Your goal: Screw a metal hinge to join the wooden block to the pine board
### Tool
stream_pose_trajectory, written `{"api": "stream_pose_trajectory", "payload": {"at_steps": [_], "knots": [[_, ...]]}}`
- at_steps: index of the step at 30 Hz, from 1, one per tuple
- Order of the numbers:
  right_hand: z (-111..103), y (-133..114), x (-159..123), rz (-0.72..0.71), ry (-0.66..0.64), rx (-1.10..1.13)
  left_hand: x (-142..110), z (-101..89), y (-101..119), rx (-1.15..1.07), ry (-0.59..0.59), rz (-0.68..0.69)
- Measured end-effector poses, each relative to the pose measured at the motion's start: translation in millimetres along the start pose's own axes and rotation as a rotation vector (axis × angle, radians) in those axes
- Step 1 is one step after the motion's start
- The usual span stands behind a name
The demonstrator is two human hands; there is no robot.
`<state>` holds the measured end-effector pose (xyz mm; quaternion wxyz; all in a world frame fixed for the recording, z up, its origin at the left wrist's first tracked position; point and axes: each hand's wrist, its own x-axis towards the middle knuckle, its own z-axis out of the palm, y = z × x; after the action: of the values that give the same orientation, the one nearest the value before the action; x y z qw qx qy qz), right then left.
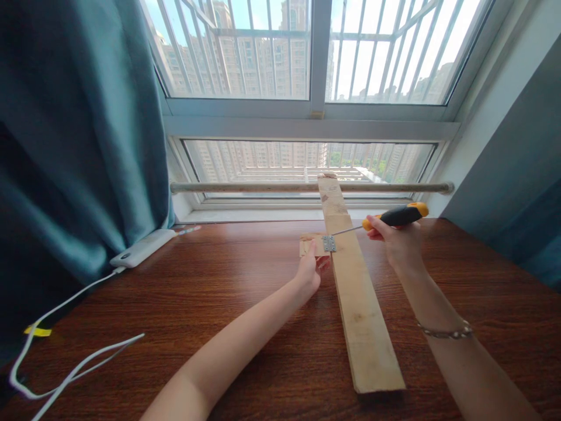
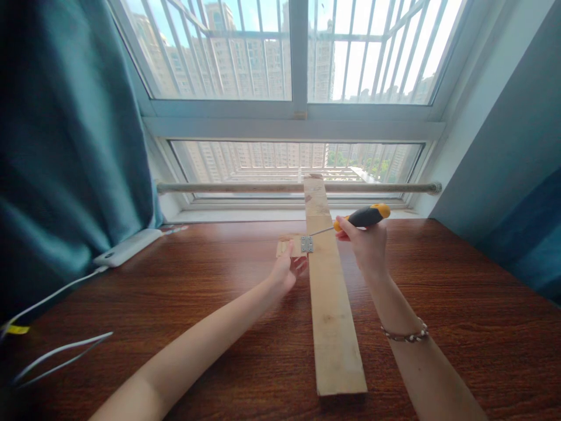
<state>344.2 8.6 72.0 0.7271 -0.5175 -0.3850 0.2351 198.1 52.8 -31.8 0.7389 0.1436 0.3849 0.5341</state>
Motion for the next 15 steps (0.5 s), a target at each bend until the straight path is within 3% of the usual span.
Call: {"api": "stream_pose_trajectory", "payload": {"at_steps": [9, 15], "knots": [[10, 15, -8, -0.013, -0.069, 0.017, -4, 1.9, 1, 0.011, 0.004, -0.006], [9, 14, -10, -0.087, -0.051, -0.128, -6, 2.8, 2, 0.008, -0.002, 0.003]]}}
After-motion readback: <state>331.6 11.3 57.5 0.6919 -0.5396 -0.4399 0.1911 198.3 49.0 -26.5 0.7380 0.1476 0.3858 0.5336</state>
